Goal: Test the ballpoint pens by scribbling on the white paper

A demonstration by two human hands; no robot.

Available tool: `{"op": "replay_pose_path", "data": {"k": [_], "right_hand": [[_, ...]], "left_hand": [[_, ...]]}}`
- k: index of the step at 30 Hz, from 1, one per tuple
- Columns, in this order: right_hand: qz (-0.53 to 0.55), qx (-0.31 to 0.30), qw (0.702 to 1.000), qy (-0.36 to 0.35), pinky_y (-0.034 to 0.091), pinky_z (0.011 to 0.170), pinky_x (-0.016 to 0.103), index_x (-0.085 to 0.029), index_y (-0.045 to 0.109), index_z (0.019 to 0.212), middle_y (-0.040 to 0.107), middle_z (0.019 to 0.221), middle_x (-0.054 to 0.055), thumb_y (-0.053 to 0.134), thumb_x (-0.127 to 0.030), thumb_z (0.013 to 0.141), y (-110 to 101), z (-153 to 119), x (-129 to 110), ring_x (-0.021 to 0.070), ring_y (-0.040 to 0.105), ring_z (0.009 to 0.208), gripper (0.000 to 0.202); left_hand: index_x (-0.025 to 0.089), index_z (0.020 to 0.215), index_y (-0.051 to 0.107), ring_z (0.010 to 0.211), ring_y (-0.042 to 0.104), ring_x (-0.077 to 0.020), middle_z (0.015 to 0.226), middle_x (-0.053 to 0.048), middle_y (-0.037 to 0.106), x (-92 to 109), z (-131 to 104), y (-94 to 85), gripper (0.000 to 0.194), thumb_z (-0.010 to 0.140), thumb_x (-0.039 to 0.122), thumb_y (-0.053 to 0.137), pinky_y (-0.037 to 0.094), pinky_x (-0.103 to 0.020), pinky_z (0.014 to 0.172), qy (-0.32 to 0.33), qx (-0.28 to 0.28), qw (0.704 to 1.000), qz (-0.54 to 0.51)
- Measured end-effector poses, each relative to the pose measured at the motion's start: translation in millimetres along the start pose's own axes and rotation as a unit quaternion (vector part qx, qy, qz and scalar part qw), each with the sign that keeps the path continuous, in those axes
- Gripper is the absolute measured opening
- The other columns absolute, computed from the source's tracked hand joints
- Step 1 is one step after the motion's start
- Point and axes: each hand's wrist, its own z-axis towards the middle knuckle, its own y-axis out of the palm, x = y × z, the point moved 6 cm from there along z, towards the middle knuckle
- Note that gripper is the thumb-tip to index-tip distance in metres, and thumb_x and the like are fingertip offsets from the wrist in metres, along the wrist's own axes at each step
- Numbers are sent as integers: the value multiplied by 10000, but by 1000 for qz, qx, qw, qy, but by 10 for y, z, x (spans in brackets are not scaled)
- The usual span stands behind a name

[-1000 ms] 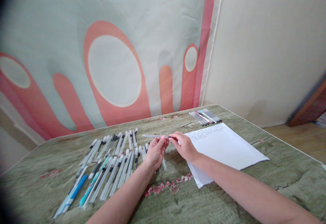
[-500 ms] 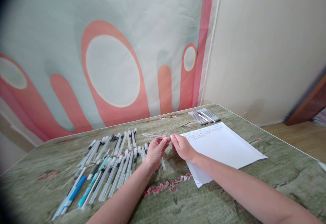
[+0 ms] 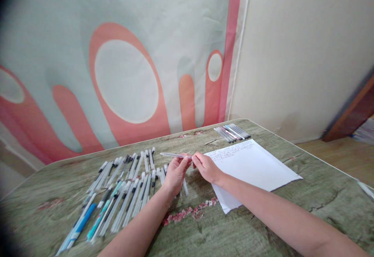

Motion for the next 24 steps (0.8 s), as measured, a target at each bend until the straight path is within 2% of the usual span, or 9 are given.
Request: {"op": "replay_pose_path", "data": {"k": [4,9,14,16,20,24], "right_hand": [[68,-41,996,40,406,513,240,-181,480,682,533,571,-14,264,-467,893,63,16,88,106,502,510,416],[61,7,998,25,401,531,226,-192,454,858,544,623,-34,368,-457,868,4,27,52,100,514,543,279],[31,-17,999,18,387,540,225,-186,462,697,527,584,-30,290,-447,895,32,18,33,91,493,519,370],[41,-22,999,27,384,520,224,-190,460,710,535,587,-30,281,-454,894,47,16,51,91,492,500,369],[42,23,998,27,390,519,224,-200,450,841,540,605,-39,358,-456,871,-8,15,36,99,502,513,273],[31,12,999,14,395,540,229,-193,464,755,544,614,-28,338,-451,880,-16,19,-5,95,496,522,313]], "left_hand": [[139,851,549,759,569,-121,819,-53,636,-14,8,-15,278,666,310,667,419,-249,740,-1,17,1000,14],[139,877,554,761,570,-123,830,-54,632,-15,24,-77,323,650,333,676,420,-252,742,4,57,998,25],[140,883,562,747,575,-118,826,-45,632,-26,21,-72,323,647,328,680,413,-238,720,-6,52,998,21],[141,882,567,755,578,-118,831,-45,635,-25,22,-70,314,651,324,677,409,-237,730,-5,51,999,18],[144,880,577,783,581,-125,849,-47,640,-24,27,-88,313,641,314,687,407,-239,740,-4,56,998,16],[139,883,568,767,580,-130,833,-54,642,-13,21,-73,317,647,317,682,412,-245,722,-3,41,999,30]]}}
